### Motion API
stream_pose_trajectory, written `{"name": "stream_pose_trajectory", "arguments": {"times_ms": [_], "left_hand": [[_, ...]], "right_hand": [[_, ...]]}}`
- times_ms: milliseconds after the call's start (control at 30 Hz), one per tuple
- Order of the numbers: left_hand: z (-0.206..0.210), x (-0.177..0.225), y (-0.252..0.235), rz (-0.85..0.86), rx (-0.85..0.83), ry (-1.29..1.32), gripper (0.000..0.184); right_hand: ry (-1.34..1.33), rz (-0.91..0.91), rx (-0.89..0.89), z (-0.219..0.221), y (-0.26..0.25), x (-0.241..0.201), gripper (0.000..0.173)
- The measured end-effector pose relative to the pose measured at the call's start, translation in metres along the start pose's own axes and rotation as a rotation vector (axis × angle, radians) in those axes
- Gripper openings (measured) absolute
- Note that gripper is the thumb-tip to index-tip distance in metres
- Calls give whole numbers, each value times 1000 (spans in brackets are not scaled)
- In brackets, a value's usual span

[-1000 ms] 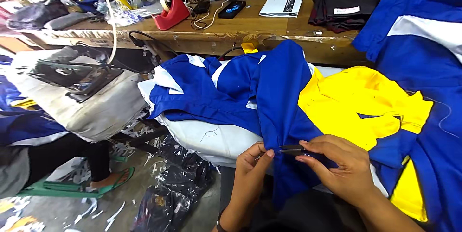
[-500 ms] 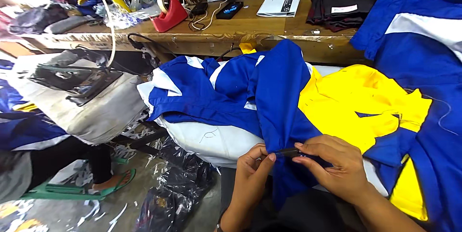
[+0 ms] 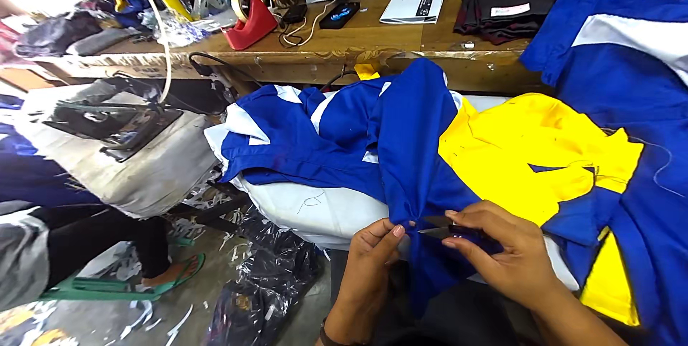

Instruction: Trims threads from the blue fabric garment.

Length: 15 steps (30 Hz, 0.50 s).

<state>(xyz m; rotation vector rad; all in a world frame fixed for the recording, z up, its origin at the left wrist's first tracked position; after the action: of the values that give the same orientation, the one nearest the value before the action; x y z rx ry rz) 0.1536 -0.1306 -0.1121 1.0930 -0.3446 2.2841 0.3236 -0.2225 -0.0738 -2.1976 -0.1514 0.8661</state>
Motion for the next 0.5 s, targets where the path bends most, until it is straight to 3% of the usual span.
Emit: {"name": "stream_pose_trajectory", "arguments": {"times_ms": [133, 333, 500], "left_hand": [[0, -5, 0, -52, 2, 68, 17], [5, -2, 4, 19, 27, 10, 19], [6, -6, 6, 24, 19, 11, 19]], "right_hand": [[85, -29, 29, 0, 1, -5, 30], [244, -104, 39, -1, -2, -17, 30], [198, -69, 30, 0, 0, -15, 27]]}}
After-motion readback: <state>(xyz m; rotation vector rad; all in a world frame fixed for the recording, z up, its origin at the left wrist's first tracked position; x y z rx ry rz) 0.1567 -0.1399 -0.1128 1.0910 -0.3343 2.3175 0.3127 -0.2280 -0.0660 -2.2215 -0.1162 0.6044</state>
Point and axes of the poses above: each hand's wrist, its own y-axis away from the middle knuckle, its own z-axis out of the palm, x = y × z, the point moved 7 cm from there along -y, towards the middle knuckle, and after that the axes turned 7 degrees about y, right-handed, at the moved point
